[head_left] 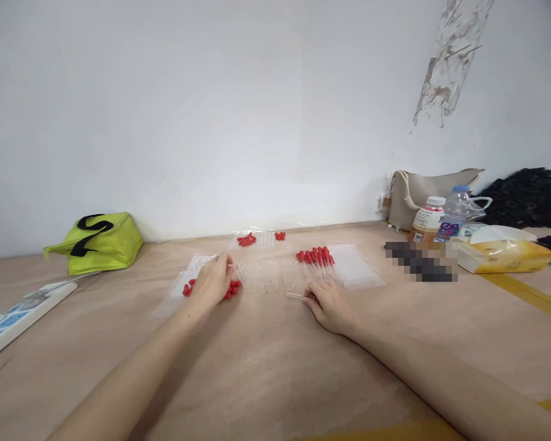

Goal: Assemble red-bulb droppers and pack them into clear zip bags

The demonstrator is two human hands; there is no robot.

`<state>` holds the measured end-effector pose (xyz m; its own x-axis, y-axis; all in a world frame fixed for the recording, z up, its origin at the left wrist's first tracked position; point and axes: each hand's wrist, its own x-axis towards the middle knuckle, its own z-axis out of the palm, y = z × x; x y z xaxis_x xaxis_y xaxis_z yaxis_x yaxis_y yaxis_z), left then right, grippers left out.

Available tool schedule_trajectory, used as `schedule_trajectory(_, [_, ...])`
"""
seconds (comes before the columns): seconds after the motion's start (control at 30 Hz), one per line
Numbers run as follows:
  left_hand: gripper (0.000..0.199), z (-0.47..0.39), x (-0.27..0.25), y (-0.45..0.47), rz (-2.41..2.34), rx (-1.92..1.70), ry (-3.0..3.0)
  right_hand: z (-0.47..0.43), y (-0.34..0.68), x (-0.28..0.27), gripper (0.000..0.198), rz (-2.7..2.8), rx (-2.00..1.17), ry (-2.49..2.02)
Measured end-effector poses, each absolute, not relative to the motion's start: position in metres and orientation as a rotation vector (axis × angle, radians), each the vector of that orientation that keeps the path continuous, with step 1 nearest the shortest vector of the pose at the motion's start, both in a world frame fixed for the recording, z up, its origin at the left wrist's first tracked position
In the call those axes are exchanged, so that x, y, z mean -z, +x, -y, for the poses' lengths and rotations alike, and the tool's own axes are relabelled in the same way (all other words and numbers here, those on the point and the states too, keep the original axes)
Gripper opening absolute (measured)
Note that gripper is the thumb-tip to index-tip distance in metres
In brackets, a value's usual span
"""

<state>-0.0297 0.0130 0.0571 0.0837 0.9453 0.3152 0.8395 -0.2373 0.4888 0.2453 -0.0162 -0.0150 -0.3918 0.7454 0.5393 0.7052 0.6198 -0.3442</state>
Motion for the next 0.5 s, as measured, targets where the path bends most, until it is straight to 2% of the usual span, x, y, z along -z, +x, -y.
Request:
schedule_trajectory(0.1, [0.007, 0.017, -0.034, -0.01, -1.502, -0.895, 2.43, 0.016, 0.246, 0.016, 0.008, 2.174, -0.073, -1.125])
schedule_trajectory(0.2, [0.016, 0.036, -0.012, 0.003, -1.171, -0.844, 2.575, 0.014, 0.246, 0.018, 0.01, 2.182, -0.06, -1.115])
schedule_trajectory(0.33, [0.021, 0.041, -0.001, 0.01, -1.174, -0.822, 2.536, 0.012, 0.247, 0.021, 0.02, 2.197, 0.025, -1.084])
schedule_trajectory(0.5, [0.021, 0.034, 0.0, 0.013, -1.251, -0.89, 2.366, 0.02, 0.24, 0.014, 0.021, 2.169, 0.024, -1.052])
